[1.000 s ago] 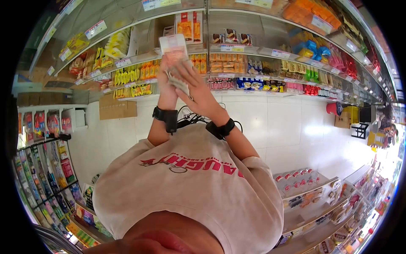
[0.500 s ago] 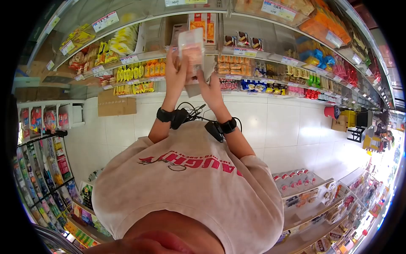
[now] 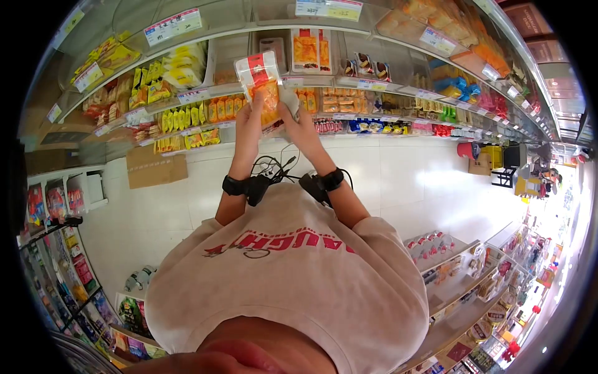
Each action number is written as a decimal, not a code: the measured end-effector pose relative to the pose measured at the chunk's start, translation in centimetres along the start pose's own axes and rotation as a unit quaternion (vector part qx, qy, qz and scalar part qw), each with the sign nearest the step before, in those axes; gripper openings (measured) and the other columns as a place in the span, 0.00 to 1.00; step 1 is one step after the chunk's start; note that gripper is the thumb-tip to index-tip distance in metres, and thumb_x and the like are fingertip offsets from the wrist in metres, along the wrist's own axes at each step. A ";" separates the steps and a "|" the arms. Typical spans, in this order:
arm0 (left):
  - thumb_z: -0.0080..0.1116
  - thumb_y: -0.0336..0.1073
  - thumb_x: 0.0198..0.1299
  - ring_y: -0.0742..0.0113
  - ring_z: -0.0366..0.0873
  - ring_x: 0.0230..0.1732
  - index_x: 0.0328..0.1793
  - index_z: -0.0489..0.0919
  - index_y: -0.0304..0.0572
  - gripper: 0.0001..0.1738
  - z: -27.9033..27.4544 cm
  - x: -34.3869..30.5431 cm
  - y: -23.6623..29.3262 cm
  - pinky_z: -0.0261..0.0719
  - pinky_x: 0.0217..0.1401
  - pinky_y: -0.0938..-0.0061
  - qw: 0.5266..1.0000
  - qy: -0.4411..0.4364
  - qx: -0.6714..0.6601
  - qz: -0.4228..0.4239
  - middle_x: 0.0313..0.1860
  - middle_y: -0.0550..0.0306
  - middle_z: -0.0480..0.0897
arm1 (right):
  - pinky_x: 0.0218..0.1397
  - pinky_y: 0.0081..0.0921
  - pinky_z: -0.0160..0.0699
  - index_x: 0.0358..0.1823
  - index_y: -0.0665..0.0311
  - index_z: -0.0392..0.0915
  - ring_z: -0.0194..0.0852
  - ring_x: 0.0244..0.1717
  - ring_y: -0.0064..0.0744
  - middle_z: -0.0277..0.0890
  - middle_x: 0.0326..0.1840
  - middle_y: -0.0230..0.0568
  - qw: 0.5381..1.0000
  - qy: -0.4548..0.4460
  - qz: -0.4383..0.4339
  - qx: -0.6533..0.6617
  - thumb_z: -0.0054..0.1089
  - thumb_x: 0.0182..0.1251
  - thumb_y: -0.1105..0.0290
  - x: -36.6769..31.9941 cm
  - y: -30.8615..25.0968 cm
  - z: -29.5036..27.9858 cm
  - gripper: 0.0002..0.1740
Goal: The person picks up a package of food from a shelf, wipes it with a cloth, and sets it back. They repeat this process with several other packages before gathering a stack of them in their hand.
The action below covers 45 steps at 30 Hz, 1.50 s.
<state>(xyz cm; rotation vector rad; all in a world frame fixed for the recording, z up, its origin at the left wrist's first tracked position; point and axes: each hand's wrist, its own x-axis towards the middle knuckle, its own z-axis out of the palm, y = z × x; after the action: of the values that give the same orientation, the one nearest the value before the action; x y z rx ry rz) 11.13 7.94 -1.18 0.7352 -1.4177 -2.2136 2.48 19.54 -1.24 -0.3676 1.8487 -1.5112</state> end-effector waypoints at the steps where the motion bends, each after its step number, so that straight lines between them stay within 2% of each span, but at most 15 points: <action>1: 0.55 0.54 0.74 0.81 0.77 0.42 0.58 0.79 0.33 0.27 -0.7 0.4 -0.3 0.74 0.44 0.82 1.000 0.003 0.023 0.021 0.43 0.62 0.84 | 0.40 0.21 0.74 0.50 0.70 0.82 0.73 0.36 0.14 0.81 0.35 0.29 1.000 0.005 -0.014 -0.011 0.62 0.75 0.58 0.2 0.5 0.1 0.19; 6: 0.61 0.43 0.71 0.79 0.78 0.40 0.63 0.77 0.30 0.24 -2.4 2.5 -1.4 0.75 0.42 0.81 0.984 -0.111 0.132 0.034 0.41 0.62 0.84 | 0.38 0.22 0.73 0.50 0.72 0.80 0.73 0.33 0.19 0.79 0.31 0.31 0.987 0.089 -0.131 -0.022 0.60 0.75 0.58 0.3 0.0 -0.1 0.20; 12: 0.67 0.29 0.63 0.76 0.81 0.38 0.60 0.79 0.30 0.21 0.1 4.0 -1.2 0.79 0.40 0.79 0.992 -0.064 0.089 0.062 0.38 0.57 0.85 | 0.41 0.27 0.73 0.51 0.72 0.76 0.73 0.36 0.24 0.80 0.36 0.40 0.965 0.206 -0.156 -0.035 0.54 0.78 0.61 1.6 0.8 -1.7 0.17; 16: 0.66 0.30 0.63 0.74 0.83 0.37 0.60 0.79 0.30 0.20 0.5 7.3 -2.9 0.79 0.40 0.78 0.984 -0.061 0.132 0.102 0.35 0.57 0.86 | 0.44 0.31 0.73 0.53 0.72 0.74 0.74 0.38 0.34 0.79 0.40 0.49 0.915 0.279 -0.276 -0.095 0.49 0.80 0.64 2.1 -0.6 -2.6 0.16; 21: 0.66 0.32 0.64 0.70 0.85 0.38 0.59 0.79 0.30 0.19 2.9 10.5 -3.0 0.80 0.41 0.76 0.984 -0.107 0.104 0.101 0.36 0.52 0.88 | 0.61 0.41 0.72 0.59 0.76 0.72 0.73 0.57 0.59 0.75 0.56 0.60 0.854 0.299 -0.368 -0.216 0.53 0.74 0.75 3.9 -2.5 -4.4 0.16; 24: 0.60 0.29 0.67 0.61 0.86 0.38 0.59 0.79 0.29 0.17 5.0 13.2 -2.5 0.81 0.43 0.69 0.942 -0.089 0.255 0.197 0.36 0.47 0.87 | 0.58 0.43 0.75 0.59 0.74 0.73 0.77 0.55 0.61 0.77 0.56 0.59 0.821 0.263 -0.448 -0.235 0.53 0.77 0.70 8.0 -1.9 -4.7 0.16; 27: 0.52 0.26 0.69 0.51 0.85 0.46 0.61 0.77 0.27 0.17 5.8 16.4 -2.7 0.82 0.48 0.61 0.854 -0.029 0.465 0.231 0.45 0.40 0.85 | 0.63 0.43 0.74 0.60 0.74 0.73 0.73 0.63 0.60 0.75 0.62 0.59 0.884 0.213 -0.365 -0.201 0.57 0.71 0.71 12.5 -0.5 -5.6 0.19; 30: 0.47 0.25 0.68 0.44 0.83 0.50 0.61 0.77 0.29 0.18 4.0 20.0 -5.1 0.81 0.54 0.59 0.797 0.072 0.443 0.403 0.51 0.39 0.82 | 0.63 0.45 0.75 0.61 0.70 0.74 0.73 0.63 0.59 0.75 0.61 0.58 0.840 0.174 -0.404 -0.317 0.59 0.70 0.66 17.4 3.9 -6.7 0.22; 32: 0.48 0.24 0.65 0.42 0.80 0.57 0.62 0.76 0.29 0.20 2.7 21.2 -4.1 0.79 0.58 0.57 0.852 0.032 0.398 0.339 0.53 0.37 0.81 | 0.59 0.48 0.77 0.58 0.68 0.77 0.76 0.57 0.61 0.77 0.58 0.59 0.848 0.173 -0.387 -0.319 0.59 0.70 0.61 17.0 3.3 -6.9 0.22; 34: 0.52 0.23 0.63 0.44 0.78 0.56 0.64 0.74 0.26 0.22 0.5 23.7 -5.0 0.81 0.56 0.56 0.764 -0.018 0.575 0.292 0.56 0.35 0.76 | 0.55 0.50 0.79 0.55 0.69 0.77 0.78 0.53 0.63 0.79 0.54 0.61 0.888 0.158 -0.320 -0.290 0.57 0.70 0.60 16.7 2.6 -7.4 0.21; 36: 0.56 0.26 0.61 0.38 0.74 0.61 0.69 0.70 0.27 0.28 -0.3 27.0 -5.9 0.79 0.60 0.53 0.726 -0.139 0.671 0.066 0.61 0.31 0.72 | 0.47 0.51 0.78 0.50 0.72 0.78 0.79 0.43 0.65 0.80 0.40 0.63 0.894 0.142 -0.320 -0.279 0.55 0.73 0.57 16.9 1.4 -8.3 0.21; 38: 0.58 0.29 0.59 0.31 0.69 0.66 0.74 0.64 0.28 0.35 -1.5 28.4 -7.6 0.77 0.64 0.50 0.674 -0.188 0.714 0.021 0.67 0.26 0.67 | 0.40 0.50 0.75 0.45 0.75 0.78 0.79 0.35 0.62 0.78 0.31 0.63 0.902 0.124 -0.301 -0.283 0.54 0.75 0.56 17.1 0.3 -8.9 0.23; 40: 0.60 0.31 0.59 0.24 0.62 0.71 0.79 0.57 0.30 0.42 -3.3 28.7 -10.1 0.73 0.68 0.47 0.642 -0.172 0.729 0.164 0.72 0.21 0.60 | 0.34 0.50 0.72 0.40 0.74 0.77 0.76 0.29 0.60 0.75 0.25 0.61 0.891 0.162 -0.327 -0.270 0.54 0.75 0.55 18.5 1.5 -8.9 0.23; 43: 0.59 0.35 0.62 0.16 0.50 0.75 0.82 0.48 0.33 0.46 -3.6 29.0 -11.3 0.67 0.72 0.43 0.648 -0.161 0.739 0.088 0.77 0.17 0.48 | 0.40 0.51 0.75 0.42 0.72 0.78 0.77 0.35 0.62 0.77 0.30 0.61 0.903 0.155 -0.284 -0.284 0.53 0.74 0.55 19.0 1.5 -9.0 0.23; 45: 0.60 0.36 0.62 0.20 0.57 0.74 0.82 0.50 0.33 0.45 -5.3 30.6 -12.6 0.71 0.69 0.43 0.656 -0.171 0.720 0.149 0.77 0.19 0.51 | 0.50 0.53 0.79 0.46 0.70 0.80 0.80 0.44 0.65 0.81 0.39 0.62 0.912 0.141 -0.252 -0.291 0.53 0.73 0.53 19.0 1.4 -9.0 0.22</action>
<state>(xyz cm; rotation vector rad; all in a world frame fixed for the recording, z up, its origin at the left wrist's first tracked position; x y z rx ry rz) -10.07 -8.85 -20.99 0.3488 -3.1244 -0.5420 -16.73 14.81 -8.41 -1.0167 2.5730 -1.3370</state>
